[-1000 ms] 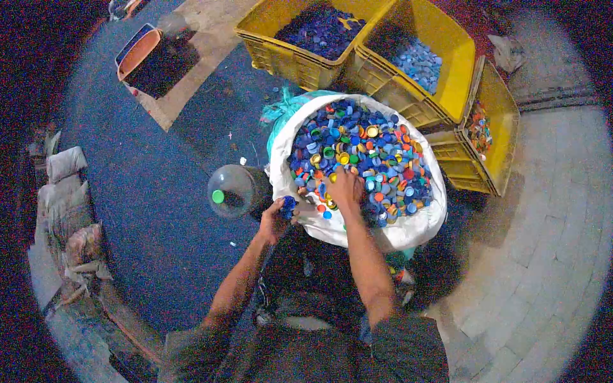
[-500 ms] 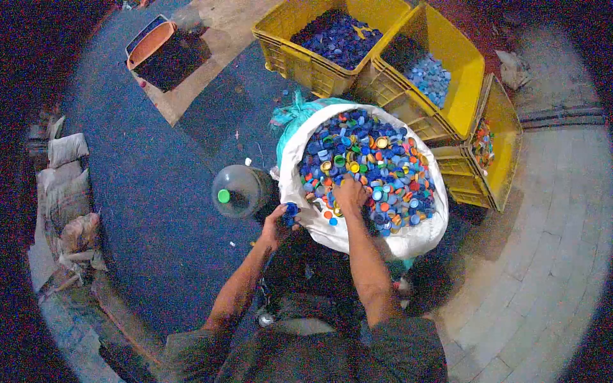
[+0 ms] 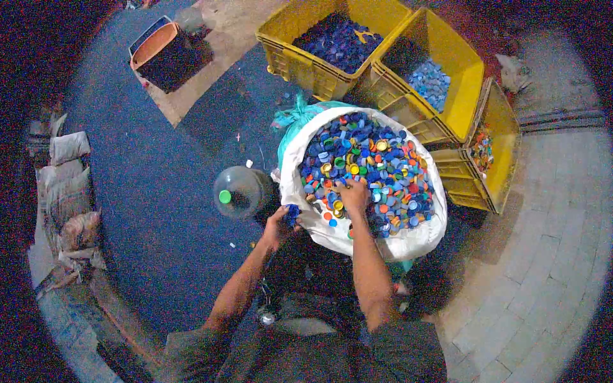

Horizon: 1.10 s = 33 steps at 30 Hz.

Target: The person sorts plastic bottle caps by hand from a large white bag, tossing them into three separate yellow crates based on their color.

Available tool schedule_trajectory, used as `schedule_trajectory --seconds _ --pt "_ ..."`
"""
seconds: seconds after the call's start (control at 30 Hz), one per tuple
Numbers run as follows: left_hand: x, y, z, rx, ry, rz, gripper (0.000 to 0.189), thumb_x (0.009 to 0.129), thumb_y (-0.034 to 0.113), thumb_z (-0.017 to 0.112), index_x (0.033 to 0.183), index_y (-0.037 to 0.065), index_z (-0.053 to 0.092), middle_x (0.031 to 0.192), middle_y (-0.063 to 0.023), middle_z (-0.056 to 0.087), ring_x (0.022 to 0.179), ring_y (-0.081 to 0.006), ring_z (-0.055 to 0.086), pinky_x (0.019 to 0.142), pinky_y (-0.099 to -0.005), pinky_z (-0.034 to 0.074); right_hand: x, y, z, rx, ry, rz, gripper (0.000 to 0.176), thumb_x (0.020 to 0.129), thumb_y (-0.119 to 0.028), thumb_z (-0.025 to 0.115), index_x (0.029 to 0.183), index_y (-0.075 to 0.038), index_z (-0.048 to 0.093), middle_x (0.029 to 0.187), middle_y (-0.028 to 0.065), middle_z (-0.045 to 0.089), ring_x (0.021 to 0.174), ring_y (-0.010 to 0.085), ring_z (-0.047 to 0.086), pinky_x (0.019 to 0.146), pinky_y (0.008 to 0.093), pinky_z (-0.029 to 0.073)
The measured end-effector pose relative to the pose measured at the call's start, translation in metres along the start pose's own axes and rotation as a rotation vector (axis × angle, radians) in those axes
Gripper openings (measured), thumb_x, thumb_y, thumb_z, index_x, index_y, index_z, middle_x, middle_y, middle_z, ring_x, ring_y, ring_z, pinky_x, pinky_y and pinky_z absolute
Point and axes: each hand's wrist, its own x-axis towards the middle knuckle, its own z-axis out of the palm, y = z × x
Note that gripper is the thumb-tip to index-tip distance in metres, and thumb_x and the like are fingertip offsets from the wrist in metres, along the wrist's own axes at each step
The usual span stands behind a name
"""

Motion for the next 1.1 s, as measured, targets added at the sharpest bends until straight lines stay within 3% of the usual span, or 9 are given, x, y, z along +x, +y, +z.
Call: schedule_trajectory --seconds 0.17,0.23,0.37,0.43,0.6,0.73,0.93,1.07,1.1 --pt "0.007 -0.004 0.006 -0.062 -0.067 -0.019 0.033 0.086 0.036 0.053 0.105 0.009 0.052 0.097 -0.0058 0.059 0.084 -0.0187 0.059 0.067 -0.0325 0.047 -0.011 0.014 -0.020 0.741 -0.132 0.180 0.026 0.083 -0.028 0.062 0.098 -0.007 0.064 0.056 -0.0041 0.037 0.052 0.0070 0.039 0.049 0.0239 0.034" --pt "0.001 0.003 0.022 0.055 0.003 -0.006 0.037 0.089 0.039 0.049 0.106 0.006 0.053 0.097 -0.0076 0.060 0.084 -0.0203 0.060 0.069 -0.0332 0.048 -0.029 0.005 -0.041 1.231 -0.221 0.348 0.031 0.085 -0.024 0.059 0.111 -0.008 0.053 0.067 -0.0024 0.044 0.058 0.0084 0.042 0.052 0.0231 0.036" --pt "-0.009 0.016 0.054 0.189 -0.045 0.064 0.042 0.091 0.040 0.043 0.109 0.003 0.054 0.099 -0.0101 0.061 0.084 -0.0213 0.061 0.074 -0.0332 0.051 -0.058 0.011 -0.058 1.703 -0.242 0.328 0.022 0.083 -0.022 0.055 0.097 -0.006 0.055 0.076 0.0049 0.055 0.065 0.0162 0.051 0.059 0.0289 0.042" --pt "-0.010 0.019 0.065 0.226 -0.048 0.069 0.040 0.091 0.038 0.043 0.109 0.003 0.054 0.099 -0.0095 0.061 0.084 -0.0206 0.061 0.074 -0.0335 0.051 -0.062 0.026 -0.048 1.767 -0.195 0.341 0.028 0.081 -0.029 0.055 0.085 -0.001 0.056 0.078 0.0075 0.058 0.069 0.0220 0.054 0.063 0.0348 0.044" --pt "-0.006 0.019 0.078 0.111 -0.186 -0.004 0.038 0.092 0.035 0.044 0.112 0.004 0.051 0.100 -0.0106 0.060 0.083 -0.0228 0.060 0.070 -0.0349 0.050 -0.085 0.027 -0.053 1.838 -0.221 0.491 0.023 0.078 -0.027 0.057 0.079 -0.004 0.056 0.071 0.0079 0.057 0.067 0.0226 0.055 0.059 0.0348 0.044" --pt "0.003 0.022 0.088 0.098 -0.165 -0.141 0.035 0.089 0.035 0.050 0.113 0.010 0.049 0.102 -0.0081 0.058 0.088 -0.0237 0.059 0.068 -0.0359 0.047 -0.090 0.049 -0.029 1.849 -0.220 0.550 0.018 0.076 -0.021 0.055 0.081 -0.004 0.054 0.069 0.0099 0.056 0.061 0.0240 0.054 0.057 0.0341 0.043" --pt "0.019 0.031 0.107 0.056 -0.151 -0.180 0.035 0.090 0.036 0.047 0.109 0.007 0.052 0.096 -0.0073 0.060 0.083 -0.0226 0.059 0.071 -0.0355 0.049 -0.098 0.040 -0.027 1.795 -0.256 0.626 0.017 0.077 -0.018 0.053 0.086 -0.003 0.052 0.071 0.0119 0.056 0.063 0.0250 0.054 0.057 0.0355 0.045" --pt "0.047 0.064 0.140 0.017 -0.291 -0.092 0.020 0.085 0.021 0.051 0.097 0.005 0.054 0.088 -0.0090 0.058 0.077 -0.0218 0.058 0.068 -0.0363 0.048 -0.060 -0.006 -0.035 1.884 -0.121 0.515 0.016 0.075 -0.015 0.055 0.087 -0.005 0.053 0.082 0.0113 0.056 0.076 0.0245 0.055 0.066 0.0355 0.048" --pt "0.060 0.078 0.154 0.053 -0.338 -0.030 0.017 0.084 0.019 0.050 0.094 0.005 0.055 0.085 -0.0087 0.058 0.075 -0.0212 0.057 0.068 -0.0362 0.048 -0.036 -0.021 -0.041 1.789 -0.145 0.273 0.017 0.075 -0.015 0.055 0.087 -0.003 0.054 0.083 0.0113 0.056 0.077 0.0250 0.055 0.068 0.0355 0.048"
